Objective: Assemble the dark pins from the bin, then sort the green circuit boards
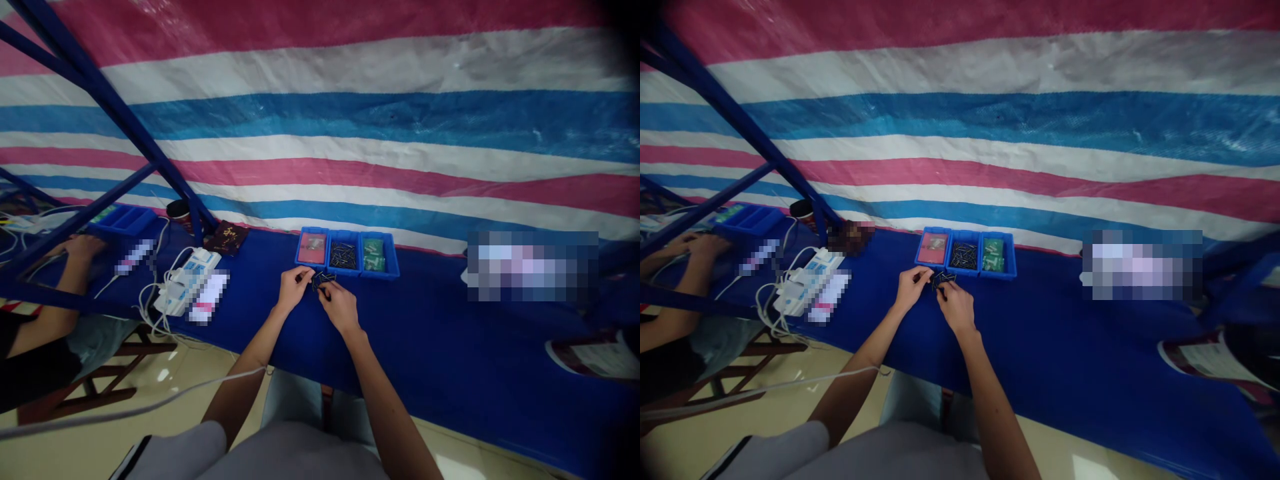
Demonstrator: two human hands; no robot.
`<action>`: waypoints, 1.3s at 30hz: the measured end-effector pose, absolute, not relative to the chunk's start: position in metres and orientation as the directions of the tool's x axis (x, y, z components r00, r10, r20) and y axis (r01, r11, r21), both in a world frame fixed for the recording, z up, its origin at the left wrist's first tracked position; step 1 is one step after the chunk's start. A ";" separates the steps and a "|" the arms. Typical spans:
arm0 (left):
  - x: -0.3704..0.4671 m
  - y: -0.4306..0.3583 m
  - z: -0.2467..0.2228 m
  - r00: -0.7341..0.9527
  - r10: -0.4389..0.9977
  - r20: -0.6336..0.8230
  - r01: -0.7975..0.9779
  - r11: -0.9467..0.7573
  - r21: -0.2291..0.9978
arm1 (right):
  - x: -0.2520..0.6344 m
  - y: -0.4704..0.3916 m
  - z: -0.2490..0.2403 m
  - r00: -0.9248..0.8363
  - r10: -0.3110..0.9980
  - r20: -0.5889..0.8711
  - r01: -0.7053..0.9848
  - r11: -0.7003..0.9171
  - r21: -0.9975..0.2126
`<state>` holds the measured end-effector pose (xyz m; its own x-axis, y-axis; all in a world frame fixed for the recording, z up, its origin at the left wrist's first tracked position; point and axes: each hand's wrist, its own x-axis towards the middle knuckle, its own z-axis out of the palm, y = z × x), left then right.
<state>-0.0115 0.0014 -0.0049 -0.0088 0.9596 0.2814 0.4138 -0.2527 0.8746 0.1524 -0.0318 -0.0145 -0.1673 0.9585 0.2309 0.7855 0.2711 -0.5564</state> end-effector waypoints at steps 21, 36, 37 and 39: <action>-0.009 -0.001 -0.001 0.085 0.953 0.291 0.438 -0.298 0.848 | 0.162 -0.029 -0.022 0.040 0.956 0.292 0.495 0.235 -0.836; -0.007 -0.002 -0.004 0.274 0.897 0.347 0.497 -0.441 0.747 | 0.167 -0.033 -0.016 0.089 0.981 0.175 0.239 0.150 -0.959; -0.007 -0.002 -0.004 0.269 0.898 0.348 0.500 -0.439 0.746 | 0.168 -0.032 -0.016 0.077 0.982 0.173 0.235 0.151 -0.960; -0.007 -0.003 -0.003 0.260 0.901 0.348 0.504 -0.434 0.747 | 0.168 -0.031 -0.016 0.053 0.985 0.167 0.224 0.151 -0.963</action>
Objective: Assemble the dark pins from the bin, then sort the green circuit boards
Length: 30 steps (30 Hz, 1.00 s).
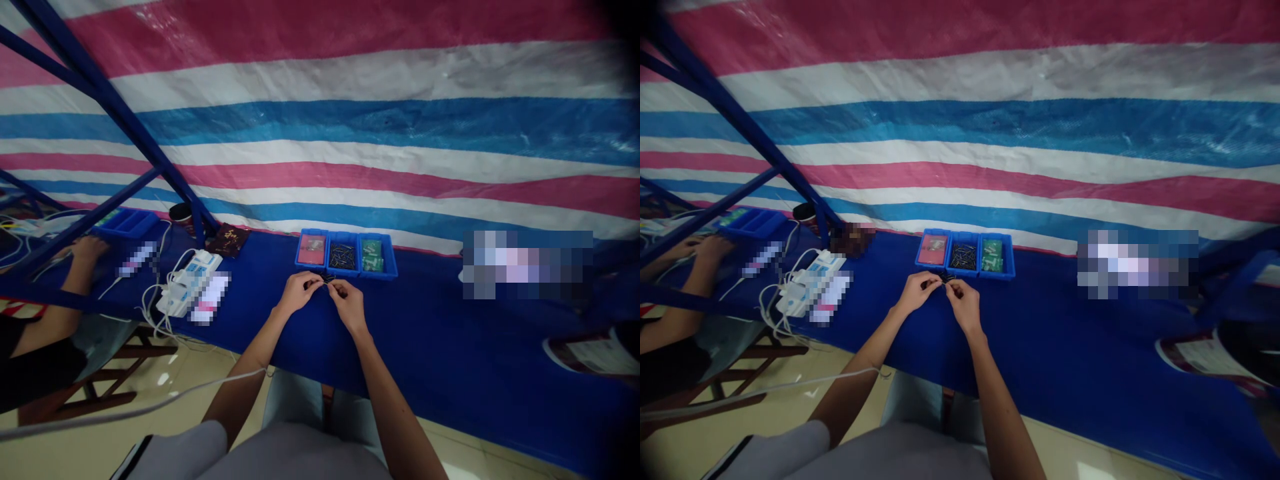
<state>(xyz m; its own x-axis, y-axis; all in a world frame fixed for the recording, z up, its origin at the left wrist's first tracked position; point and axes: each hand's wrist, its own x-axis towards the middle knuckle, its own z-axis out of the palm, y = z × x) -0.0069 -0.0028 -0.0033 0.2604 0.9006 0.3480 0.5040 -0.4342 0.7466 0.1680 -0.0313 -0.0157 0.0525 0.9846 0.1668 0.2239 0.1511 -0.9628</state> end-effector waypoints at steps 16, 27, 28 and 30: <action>-0.007 -0.008 0.005 0.000 0.946 0.323 0.585 -0.262 0.768 | 0.171 -0.032 -0.013 0.060 0.983 0.175 0.272 0.153 -0.950; -0.004 -0.006 0.008 0.164 0.946 0.281 0.585 -0.322 0.745 | 0.170 -0.033 -0.011 0.048 0.982 0.180 0.288 0.159 -0.944; -0.004 -0.006 0.009 0.169 0.944 0.284 0.577 -0.328 0.748 | 0.170 -0.033 -0.011 0.046 0.982 0.182 0.286 0.162 -0.944; -0.004 -0.007 0.011 0.178 0.942 0.285 0.557 -0.335 0.760 | 0.171 -0.033 -0.010 0.043 0.982 0.186 0.289 0.166 -0.943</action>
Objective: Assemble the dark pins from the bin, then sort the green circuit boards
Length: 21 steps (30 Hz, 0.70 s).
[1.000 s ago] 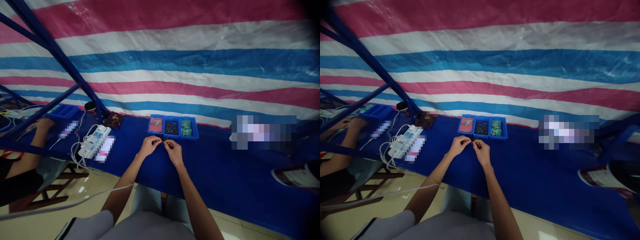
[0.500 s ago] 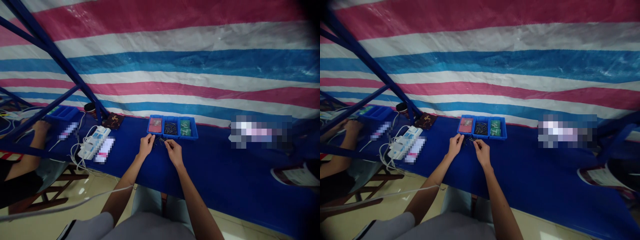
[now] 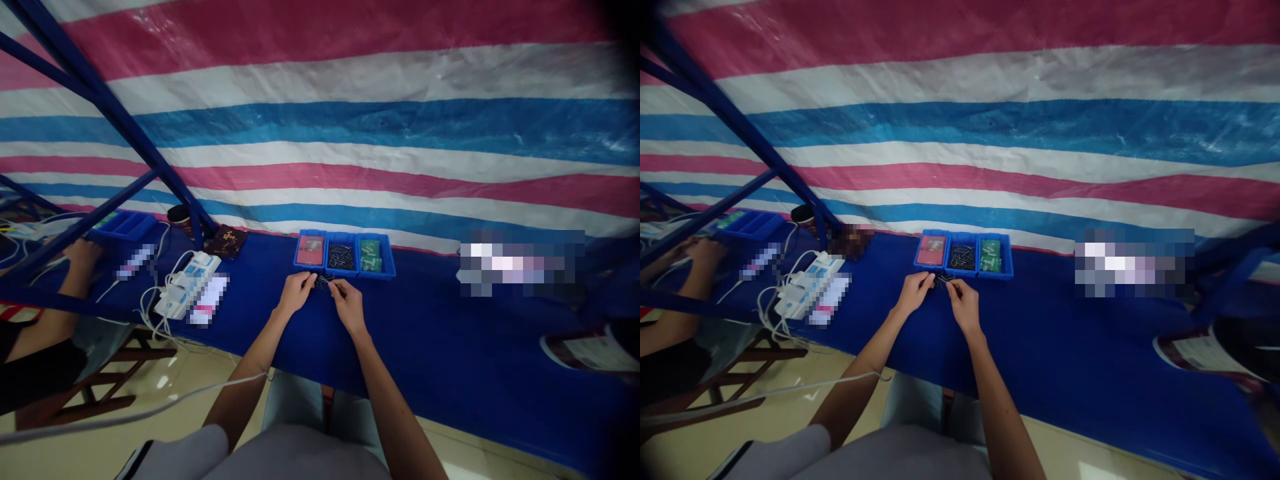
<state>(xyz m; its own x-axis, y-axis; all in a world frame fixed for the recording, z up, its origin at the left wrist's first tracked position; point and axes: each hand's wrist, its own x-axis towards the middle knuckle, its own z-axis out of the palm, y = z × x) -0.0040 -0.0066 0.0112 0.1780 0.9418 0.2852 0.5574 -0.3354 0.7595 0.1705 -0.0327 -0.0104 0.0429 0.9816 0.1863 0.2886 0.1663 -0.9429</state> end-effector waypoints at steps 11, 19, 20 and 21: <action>-0.008 -0.006 0.002 -0.003 0.940 0.342 0.608 -0.269 0.747 | 0.171 -0.033 -0.010 0.050 0.984 0.171 0.293 0.149 -0.944; -0.008 0.000 -0.004 -0.090 0.936 0.341 0.688 -0.189 0.700 | 0.172 -0.032 -0.010 0.045 0.982 0.181 0.287 0.161 -0.944; -0.008 0.000 -0.004 -0.079 0.937 0.339 0.690 -0.194 0.697 | 0.172 -0.032 -0.010 0.046 0.982 0.181 0.288 0.160 -0.944; -0.008 0.000 -0.004 -0.067 0.938 0.340 0.692 -0.202 0.693 | 0.172 -0.033 -0.010 0.047 0.983 0.180 0.291 0.159 -0.943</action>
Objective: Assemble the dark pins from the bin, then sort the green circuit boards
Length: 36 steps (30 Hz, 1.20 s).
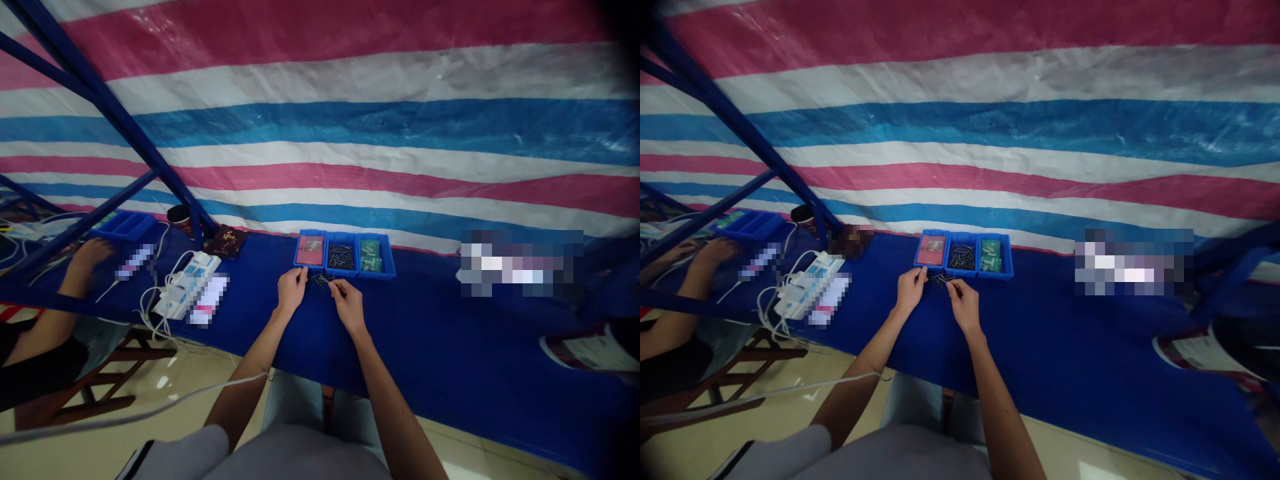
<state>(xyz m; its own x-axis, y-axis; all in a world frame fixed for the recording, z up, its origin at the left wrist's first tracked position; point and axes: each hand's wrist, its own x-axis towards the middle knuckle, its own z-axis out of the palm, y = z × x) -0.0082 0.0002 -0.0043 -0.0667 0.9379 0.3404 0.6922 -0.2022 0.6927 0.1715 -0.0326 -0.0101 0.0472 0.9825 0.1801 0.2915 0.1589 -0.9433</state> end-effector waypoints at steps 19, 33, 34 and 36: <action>-0.007 -0.002 0.000 0.013 0.951 0.308 0.573 -0.260 0.777 | 0.171 -0.033 -0.009 0.044 0.984 0.175 0.292 0.155 -0.944; -0.004 -0.008 0.004 0.211 0.924 0.319 0.518 -0.382 0.765 | 0.170 -0.031 -0.017 0.027 0.981 0.194 0.272 0.179 -0.945; -0.004 -0.007 0.003 0.236 0.917 0.320 0.520 -0.398 0.756 | 0.170 -0.031 -0.017 0.027 0.980 0.197 0.270 0.182 -0.946; -0.004 -0.007 0.002 0.275 0.904 0.326 0.524 -0.426 0.738 | 0.170 -0.031 -0.017 0.029 0.979 0.200 0.263 0.185 -0.947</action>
